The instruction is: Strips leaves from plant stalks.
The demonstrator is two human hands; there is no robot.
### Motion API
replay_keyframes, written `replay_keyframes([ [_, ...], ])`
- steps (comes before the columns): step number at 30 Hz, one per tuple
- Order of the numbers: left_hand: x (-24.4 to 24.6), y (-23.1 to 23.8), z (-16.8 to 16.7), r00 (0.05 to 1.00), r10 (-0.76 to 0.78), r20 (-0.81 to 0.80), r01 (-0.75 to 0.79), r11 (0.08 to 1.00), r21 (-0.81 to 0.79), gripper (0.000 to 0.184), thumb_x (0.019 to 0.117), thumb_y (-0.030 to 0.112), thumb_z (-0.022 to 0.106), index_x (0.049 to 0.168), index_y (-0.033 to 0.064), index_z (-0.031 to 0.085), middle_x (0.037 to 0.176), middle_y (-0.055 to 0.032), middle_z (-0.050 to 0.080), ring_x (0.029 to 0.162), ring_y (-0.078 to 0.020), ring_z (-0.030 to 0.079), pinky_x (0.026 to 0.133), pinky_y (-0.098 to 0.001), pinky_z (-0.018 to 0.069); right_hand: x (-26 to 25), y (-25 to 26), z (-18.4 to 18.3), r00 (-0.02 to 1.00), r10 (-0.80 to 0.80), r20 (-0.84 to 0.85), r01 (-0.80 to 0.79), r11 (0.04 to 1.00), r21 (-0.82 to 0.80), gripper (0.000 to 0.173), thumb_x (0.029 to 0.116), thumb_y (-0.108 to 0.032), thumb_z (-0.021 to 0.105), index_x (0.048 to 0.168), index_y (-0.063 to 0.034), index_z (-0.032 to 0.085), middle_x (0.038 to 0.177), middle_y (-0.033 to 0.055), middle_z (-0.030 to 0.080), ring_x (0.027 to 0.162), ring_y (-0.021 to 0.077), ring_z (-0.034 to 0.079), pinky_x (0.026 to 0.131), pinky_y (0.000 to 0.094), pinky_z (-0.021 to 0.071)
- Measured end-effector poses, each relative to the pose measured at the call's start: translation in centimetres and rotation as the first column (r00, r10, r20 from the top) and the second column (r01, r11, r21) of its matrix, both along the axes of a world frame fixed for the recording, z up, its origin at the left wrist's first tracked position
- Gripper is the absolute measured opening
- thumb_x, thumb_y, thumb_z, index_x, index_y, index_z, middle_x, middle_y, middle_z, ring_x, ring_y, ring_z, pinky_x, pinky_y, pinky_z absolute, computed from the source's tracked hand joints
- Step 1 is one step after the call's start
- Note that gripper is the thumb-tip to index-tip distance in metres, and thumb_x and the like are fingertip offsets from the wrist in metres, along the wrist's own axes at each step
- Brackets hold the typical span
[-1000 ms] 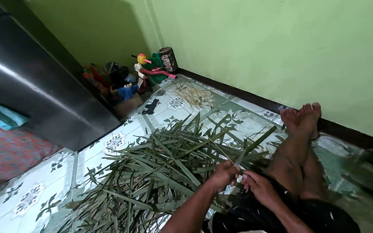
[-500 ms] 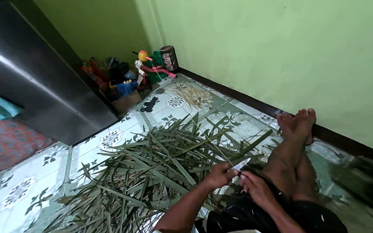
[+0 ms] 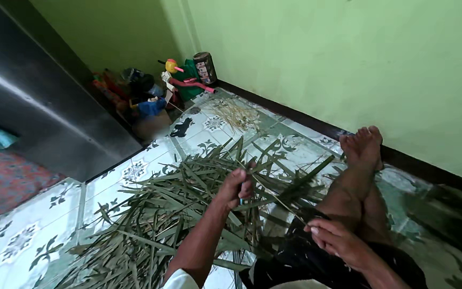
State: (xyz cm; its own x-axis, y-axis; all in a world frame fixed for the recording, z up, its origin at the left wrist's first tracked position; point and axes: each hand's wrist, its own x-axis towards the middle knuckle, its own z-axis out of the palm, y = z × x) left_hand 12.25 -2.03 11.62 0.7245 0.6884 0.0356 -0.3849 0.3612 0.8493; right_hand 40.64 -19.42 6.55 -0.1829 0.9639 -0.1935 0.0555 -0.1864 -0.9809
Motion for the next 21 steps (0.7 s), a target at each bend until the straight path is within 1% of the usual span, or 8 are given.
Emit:
replay_keyframes([
  [3,0.6,-1.5,-0.7,0.976,-0.172,-0.131,0.177,0.984,0.030,0.043,0.0875,0.045,0.076,0.121,0.0188,0.067,0.060,0.0104,0.057,0.047,0.0003,0.050,0.047,-0.0159,0.0438,0.5,-0.2,0.2,0.999,0.014,0.033,-0.014,1.000,0.018,0.026,0.1002,-0.016,0.046,0.111,-0.0083,0.069,0.068,-0.0100,0.059,0.049,-0.0020,0.043,0.045,0.0153,0.0360],
  [7,-2.2,1.2,1.5,0.988,0.148,0.038,-0.149,0.989,0.020,0.053,0.0883,0.044,0.076,0.129,0.0131,0.063,0.056,0.0085,0.057,0.044,-0.0022,0.052,0.045,-0.0184,0.0470,1.8,-1.3,-0.3,0.997,0.012,0.079,-0.014,1.000,0.025,0.026,0.1006,-0.016,0.046,0.111,-0.0085,0.069,0.068,-0.0100,0.058,0.050,-0.0022,0.043,0.046,0.0156,0.0362],
  [9,-2.9,2.6,1.5,0.975,0.182,0.127,-0.183,0.983,-0.008,0.055,0.0902,0.044,0.075,0.133,0.0128,0.059,0.057,0.0067,0.056,0.045,-0.0041,0.054,0.046,-0.0201,0.0490,2.5,-1.3,-0.8,0.996,-0.002,0.084,-0.001,1.000,0.027,0.026,0.1005,-0.017,0.047,0.110,-0.0089,0.069,0.068,-0.0101,0.058,0.050,-0.0019,0.043,0.046,0.0159,0.0363],
  [11,-1.6,1.2,0.6,0.993,0.120,0.016,-0.121,0.992,0.023,0.055,0.0892,0.044,0.075,0.133,0.0130,0.060,0.058,0.0077,0.056,0.045,-0.0025,0.052,0.046,-0.0189,0.0466,2.4,-1.2,-1.0,0.997,0.001,0.073,-0.002,1.000,0.013,0.025,0.1005,-0.017,0.048,0.111,-0.0092,0.069,0.068,-0.0096,0.058,0.050,-0.0010,0.043,0.046,0.0162,0.0363],
  [14,1.6,-2.4,-0.9,0.967,-0.152,-0.202,0.165,0.985,0.049,0.028,0.0924,0.038,0.069,0.110,0.0161,0.066,0.060,0.0101,0.057,0.047,0.0004,0.051,0.046,-0.0157,0.0432,1.8,-1.2,-0.5,0.998,0.030,0.058,-0.031,0.999,0.013,0.026,0.1007,-0.018,0.047,0.111,-0.0098,0.069,0.068,-0.0097,0.059,0.049,-0.0016,0.043,0.045,0.0159,0.0362],
  [15,1.9,-2.6,-0.7,0.964,-0.166,-0.206,0.182,0.981,0.061,0.031,0.0928,0.039,0.069,0.111,0.0145,0.067,0.060,0.0104,0.057,0.047,0.0008,0.050,0.046,-0.0154,0.0431,2.0,-1.4,-0.4,0.997,0.045,0.064,-0.046,0.999,0.010,0.027,0.1014,-0.017,0.046,0.112,-0.0092,0.069,0.069,-0.0095,0.059,0.050,-0.0019,0.043,0.045,0.0156,0.0362],
  [19,-1.6,1.2,2.8,0.981,0.185,0.057,-0.187,0.982,0.026,0.051,0.0910,0.048,0.071,0.127,0.0123,0.066,0.056,0.0086,0.055,0.044,-0.0017,0.051,0.046,-0.0185,0.0472,3.7,-3.6,-1.2,0.986,0.099,0.133,-0.092,0.994,-0.058,0.030,0.1035,-0.016,0.043,0.117,-0.0054,0.067,0.073,-0.0074,0.062,0.052,-0.0004,0.046,0.047,0.0172,0.0389],
  [21,-2.4,2.3,3.1,0.965,0.223,0.138,-0.223,0.975,-0.018,0.054,0.0891,0.049,0.074,0.129,0.0137,0.065,0.056,0.0063,0.056,0.045,-0.0037,0.053,0.047,-0.0201,0.0492,4.0,-3.9,-1.4,0.977,0.138,0.163,-0.127,0.989,-0.077,0.032,0.1053,-0.018,0.042,0.120,-0.0048,0.067,0.076,-0.0050,0.064,0.050,0.0010,0.047,0.046,0.0187,0.0414],
])
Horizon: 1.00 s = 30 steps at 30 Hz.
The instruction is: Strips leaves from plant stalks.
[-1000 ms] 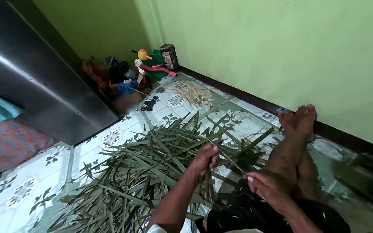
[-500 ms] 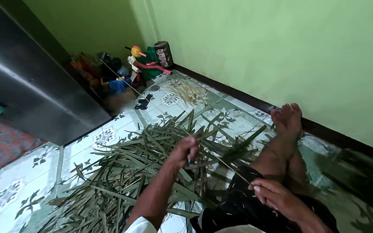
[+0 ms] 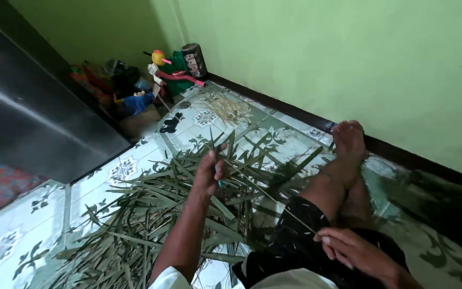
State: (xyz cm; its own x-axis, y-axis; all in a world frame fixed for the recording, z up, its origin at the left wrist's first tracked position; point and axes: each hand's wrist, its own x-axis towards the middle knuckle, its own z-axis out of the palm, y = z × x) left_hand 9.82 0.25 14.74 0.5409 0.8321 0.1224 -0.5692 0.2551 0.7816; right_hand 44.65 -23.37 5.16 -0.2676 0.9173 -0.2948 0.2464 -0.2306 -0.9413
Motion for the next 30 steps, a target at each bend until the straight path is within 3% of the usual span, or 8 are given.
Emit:
replay_keyframes([
  [3,3.2,-3.6,-2.4,0.956,-0.126,-0.263,0.130,0.992,-0.003,0.041,0.0938,0.041,0.067,0.123,0.0119,0.066,0.057,0.0083,0.055,0.045,-0.0019,0.051,0.047,-0.0188,0.0461,-1.8,1.2,1.5,0.999,0.037,0.028,-0.038,0.999,0.024,0.034,0.1073,-0.021,0.040,0.122,-0.0047,0.066,0.078,-0.0021,0.066,0.050,0.0038,0.050,0.047,0.0219,0.0447],
  [6,7.7,-8.9,-5.0,0.766,-0.369,-0.527,0.432,0.902,-0.003,0.026,0.1019,0.024,0.051,0.117,0.0095,0.066,0.062,0.0120,0.054,0.049,0.0025,0.047,0.048,-0.0150,0.0410,-3.4,2.6,3.7,1.000,0.012,0.028,-0.014,0.997,0.078,0.033,0.1075,-0.020,0.039,0.121,-0.0043,0.065,0.076,-0.0042,0.064,0.049,0.0012,0.048,0.047,0.0190,0.0430],
  [9,7.9,-8.3,-3.6,0.878,-0.255,-0.405,0.285,0.958,0.016,0.018,0.0982,0.028,0.057,0.105,0.0133,0.066,0.058,0.0111,0.056,0.047,0.0015,0.050,0.047,-0.0158,0.0431,-2.7,2.2,4.1,0.998,-0.016,0.062,0.005,0.987,0.161,0.033,0.1074,-0.019,0.041,0.120,-0.0038,0.067,0.074,-0.0054,0.062,0.050,-0.0010,0.045,0.047,0.0171,0.0399],
  [13,6.0,-4.5,-1.8,0.975,-0.103,-0.196,0.101,0.995,-0.021,0.047,0.0963,0.042,0.066,0.132,0.0127,0.058,0.056,0.0083,0.056,0.045,-0.0017,0.052,0.046,-0.0180,0.0473,-0.9,1.0,3.7,0.984,-0.049,0.174,0.013,0.979,0.203,0.032,0.1072,-0.018,0.044,0.118,-0.0034,0.070,0.075,-0.0033,0.063,0.056,0.0008,0.048,0.054,0.0198,0.0437],
  [16,8.4,-8.1,-3.7,0.877,-0.271,-0.397,0.280,0.959,-0.035,0.011,0.0996,0.025,0.054,0.098,0.0159,0.060,0.057,0.0093,0.055,0.046,-0.0009,0.051,0.046,-0.0175,0.0438,-2.3,1.9,4.7,0.973,-0.122,0.196,0.073,0.969,0.236,0.032,0.1075,-0.016,0.044,0.118,-0.0033,0.070,0.077,-0.0022,0.064,0.058,0.0022,0.050,0.057,0.0214,0.0458],
  [18,9.9,-10.0,-4.6,0.813,-0.364,-0.454,0.386,0.921,-0.048,0.015,0.1001,0.023,0.053,0.090,0.0161,0.062,0.058,0.0101,0.055,0.046,0.0000,0.050,0.046,-0.0168,0.0426,-3.0,2.1,4.9,0.962,-0.172,0.213,0.100,0.945,0.312,0.031,0.1065,-0.015,0.045,0.116,-0.0034,0.072,0.077,-0.0023,0.065,0.060,0.0015,0.052,0.059,0.0208,0.0475],
  [23,6.0,-4.3,-2.4,0.974,-0.134,-0.183,0.124,0.990,-0.068,0.045,0.0970,0.043,0.066,0.131,0.0139,0.062,0.055,0.0085,0.054,0.044,-0.0018,0.051,0.046,-0.0189,0.0474,-0.6,0.0,3.2,0.948,-0.186,0.259,0.083,0.929,0.362,0.031,0.1054,-0.015,0.046,0.112,-0.0040,0.074,0.075,-0.0014,0.065,0.062,0.0032,0.054,0.063,0.0235,0.0501],
  [30,9.4,-8.9,-4.7,0.863,-0.355,-0.359,0.328,0.935,-0.136,0.035,0.1011,0.028,0.053,0.127,0.0075,0.063,0.057,0.0094,0.054,0.045,-0.0006,0.049,0.046,-0.0174,0.0443,-0.9,0.2,2.8,0.926,-0.231,0.298,0.100,0.913,0.396,0.031,0.1047,-0.015,0.046,0.110,-0.0045,0.075,0.076,-0.0005,0.066,0.064,0.0044,0.057,0.065,0.0244,0.0515],
])
